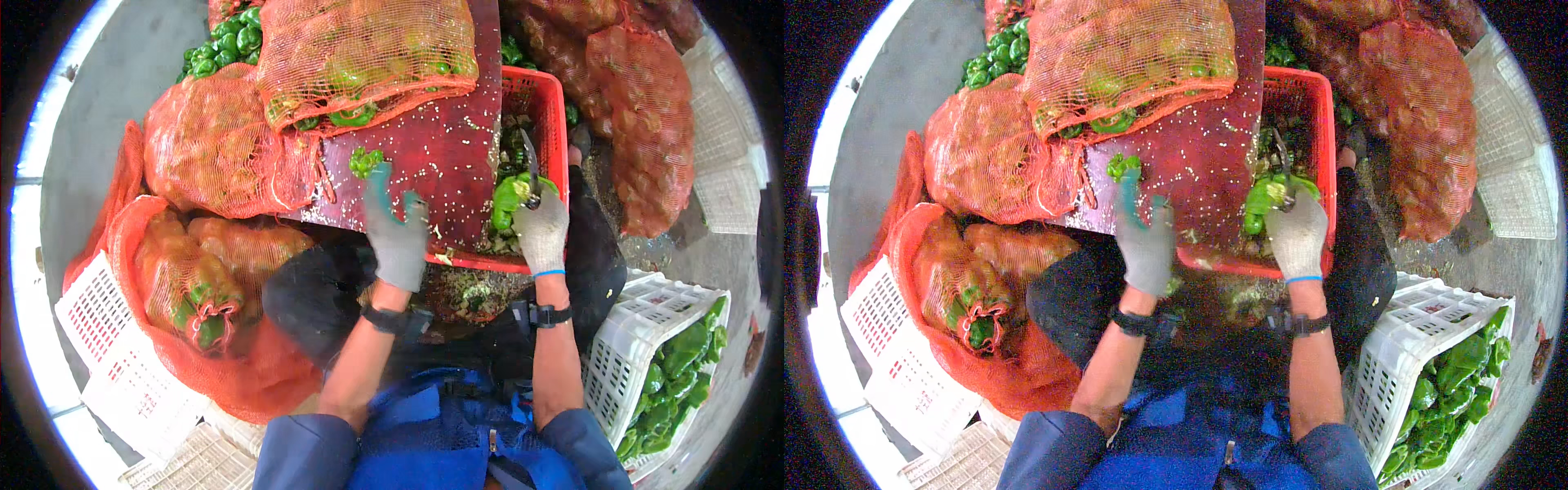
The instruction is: Removing the stems and seeds from green peppers using a knife and placing the cleaned peppers into a basket.
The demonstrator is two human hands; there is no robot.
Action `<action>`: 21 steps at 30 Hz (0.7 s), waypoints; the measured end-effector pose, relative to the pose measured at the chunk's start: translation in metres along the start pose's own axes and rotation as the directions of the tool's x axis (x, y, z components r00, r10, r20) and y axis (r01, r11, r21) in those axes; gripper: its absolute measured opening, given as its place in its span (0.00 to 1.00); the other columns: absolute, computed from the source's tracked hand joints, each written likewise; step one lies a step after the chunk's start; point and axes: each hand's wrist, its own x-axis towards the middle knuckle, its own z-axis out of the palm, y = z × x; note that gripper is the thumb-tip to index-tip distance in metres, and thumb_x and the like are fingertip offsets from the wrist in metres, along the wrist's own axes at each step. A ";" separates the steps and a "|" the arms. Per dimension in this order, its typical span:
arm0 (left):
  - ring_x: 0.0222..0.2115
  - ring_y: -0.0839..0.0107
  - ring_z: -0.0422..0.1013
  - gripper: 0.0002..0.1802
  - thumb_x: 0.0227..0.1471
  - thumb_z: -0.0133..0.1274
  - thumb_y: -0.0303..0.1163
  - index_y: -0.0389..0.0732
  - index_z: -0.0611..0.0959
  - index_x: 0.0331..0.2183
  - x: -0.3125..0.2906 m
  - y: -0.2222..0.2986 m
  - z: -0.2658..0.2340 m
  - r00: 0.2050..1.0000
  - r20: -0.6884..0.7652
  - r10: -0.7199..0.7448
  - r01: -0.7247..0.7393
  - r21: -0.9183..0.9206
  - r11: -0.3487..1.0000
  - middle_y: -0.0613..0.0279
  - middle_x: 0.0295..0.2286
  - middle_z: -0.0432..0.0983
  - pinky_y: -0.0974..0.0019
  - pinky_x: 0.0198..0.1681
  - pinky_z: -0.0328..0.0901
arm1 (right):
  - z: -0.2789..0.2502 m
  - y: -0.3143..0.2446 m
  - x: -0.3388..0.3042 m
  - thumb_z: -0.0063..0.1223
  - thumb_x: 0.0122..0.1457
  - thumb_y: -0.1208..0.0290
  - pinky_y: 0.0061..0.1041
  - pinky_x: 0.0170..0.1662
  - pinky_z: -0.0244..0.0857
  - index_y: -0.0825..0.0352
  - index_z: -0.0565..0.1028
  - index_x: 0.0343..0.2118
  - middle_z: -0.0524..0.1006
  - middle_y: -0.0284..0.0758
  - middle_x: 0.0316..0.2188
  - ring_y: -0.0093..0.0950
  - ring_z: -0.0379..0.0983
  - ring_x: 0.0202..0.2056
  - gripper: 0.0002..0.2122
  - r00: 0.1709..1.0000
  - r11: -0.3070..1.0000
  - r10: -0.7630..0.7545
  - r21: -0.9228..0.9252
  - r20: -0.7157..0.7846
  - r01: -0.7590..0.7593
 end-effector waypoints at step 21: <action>0.60 0.41 0.69 0.32 0.56 0.62 0.31 0.40 0.77 0.62 0.014 -0.010 0.051 0.919 0.327 0.221 -0.266 0.097 0.959 0.43 0.61 0.71 0.44 0.66 0.64 | 0.006 0.057 -0.009 0.63 0.67 0.70 0.22 0.18 0.61 0.69 0.81 0.48 0.76 0.28 0.25 0.18 0.67 0.15 0.11 0.892 0.704 0.440 0.576 0.105 -0.415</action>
